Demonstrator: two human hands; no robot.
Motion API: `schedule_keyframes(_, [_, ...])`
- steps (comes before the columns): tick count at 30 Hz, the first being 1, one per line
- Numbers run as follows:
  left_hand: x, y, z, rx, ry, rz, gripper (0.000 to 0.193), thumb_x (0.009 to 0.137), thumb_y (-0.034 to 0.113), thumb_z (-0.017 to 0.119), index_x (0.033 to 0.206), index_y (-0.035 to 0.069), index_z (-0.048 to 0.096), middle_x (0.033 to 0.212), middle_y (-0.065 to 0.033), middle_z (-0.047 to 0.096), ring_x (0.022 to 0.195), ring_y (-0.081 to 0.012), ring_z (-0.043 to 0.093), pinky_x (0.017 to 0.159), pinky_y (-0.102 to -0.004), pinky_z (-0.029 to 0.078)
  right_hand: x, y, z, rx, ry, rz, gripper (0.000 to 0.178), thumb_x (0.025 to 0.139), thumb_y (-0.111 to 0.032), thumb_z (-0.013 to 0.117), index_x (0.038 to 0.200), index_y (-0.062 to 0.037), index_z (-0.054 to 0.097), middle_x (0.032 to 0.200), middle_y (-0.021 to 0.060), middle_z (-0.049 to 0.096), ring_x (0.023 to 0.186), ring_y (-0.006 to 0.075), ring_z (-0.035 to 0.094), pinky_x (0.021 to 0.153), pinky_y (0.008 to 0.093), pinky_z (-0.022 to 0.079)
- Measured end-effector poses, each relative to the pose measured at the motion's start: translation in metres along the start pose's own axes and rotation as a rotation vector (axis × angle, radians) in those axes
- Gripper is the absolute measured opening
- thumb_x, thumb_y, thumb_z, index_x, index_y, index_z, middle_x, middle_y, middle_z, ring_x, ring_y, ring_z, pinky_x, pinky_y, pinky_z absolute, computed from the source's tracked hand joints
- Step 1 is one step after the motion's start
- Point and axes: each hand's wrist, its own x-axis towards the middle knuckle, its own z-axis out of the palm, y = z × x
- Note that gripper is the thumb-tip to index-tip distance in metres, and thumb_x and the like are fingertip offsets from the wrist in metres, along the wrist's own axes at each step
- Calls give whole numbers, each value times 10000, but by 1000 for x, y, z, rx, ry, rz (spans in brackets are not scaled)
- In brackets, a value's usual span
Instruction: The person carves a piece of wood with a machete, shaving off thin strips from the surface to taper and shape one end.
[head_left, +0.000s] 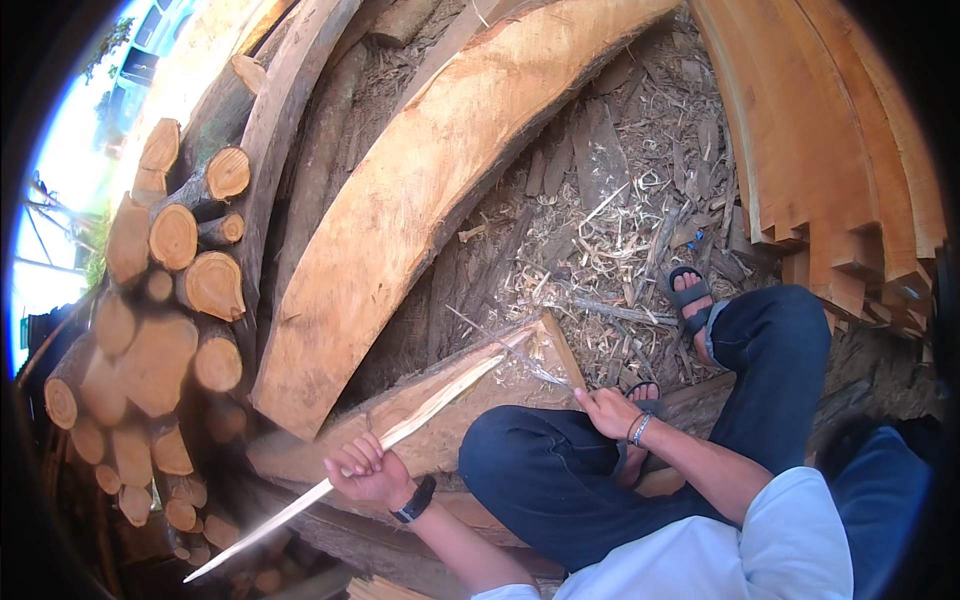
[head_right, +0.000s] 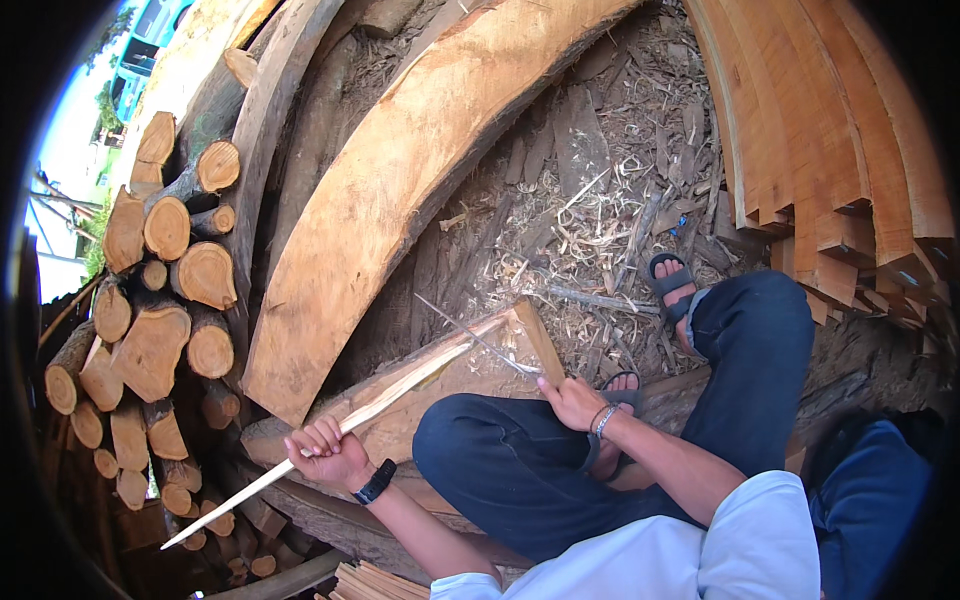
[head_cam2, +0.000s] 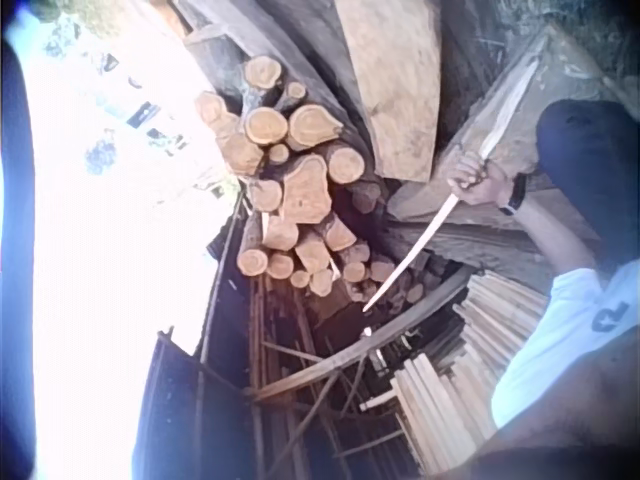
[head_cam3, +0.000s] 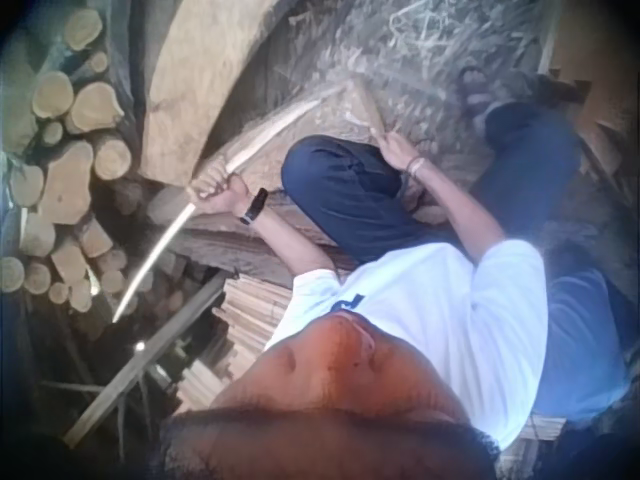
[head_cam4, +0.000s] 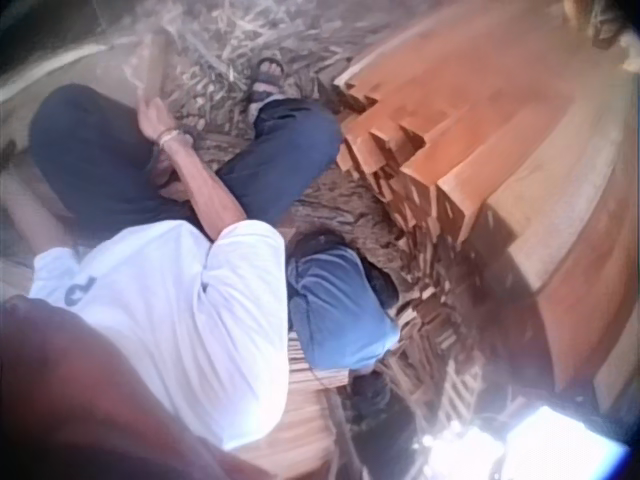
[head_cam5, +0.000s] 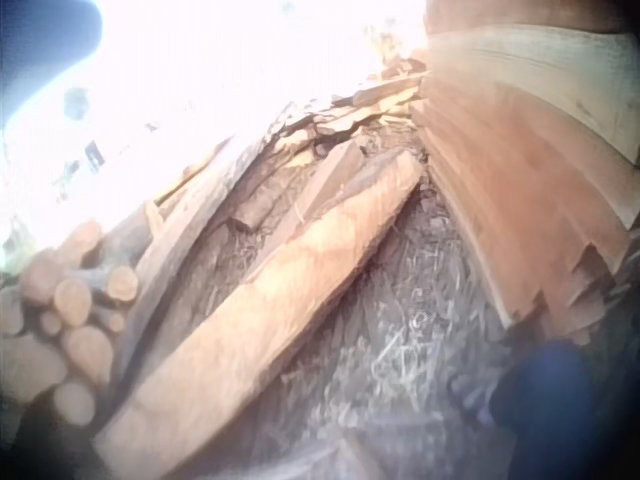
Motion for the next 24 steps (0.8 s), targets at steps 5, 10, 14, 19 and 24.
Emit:
schedule_keyframes(5, [-35,11,-37,8,-74,12,466,984,316,397,557,142,331,449,18,284,408,-98,223,477,-255,235,13,10,-3,-98,-43,-42,725,990,-538,338,775,72,668,739,346,606,800,498,621,789,528,496])
schedule_keyframes(10, [-63,15,-41,36,-65,57,466,980,300,409,549,145,317,439,21,276,407,-97,205,477,-271,214,3,-4,-16,-186,-49,-34,718,988,-540,347,751,53,675,716,319,618,761,476,637,768,528,503])
schedule_keyframes(14, [-76,15,-35,33,-107,54,412,931,260,432,551,145,320,444,22,288,409,-100,219,484,-280,224,5,-1,-20,-215,-19,-49,719,982,-553,355,737,40,679,689,305,618,726,473,638,749,527,509])
schedule_keyframes(19, [-79,15,-24,78,-129,59,398,907,249,461,549,137,330,443,14,292,407,-104,233,489,-282,233,2,-7,-21,-265,-31,-44,704,975,-565,365,754,13,701,689,288,629,727,460,647,737,523,514])
schedule_keyframes(24, [-86,15,-20,42,-131,84,389,840,220,536,515,92,365,415,-20,322,393,-126,284,469,-271,267,7,-9,-30,-291,-29,-55,721,965,-596,360,779,4,714,703,276,643,728,445,657,732,516,521])
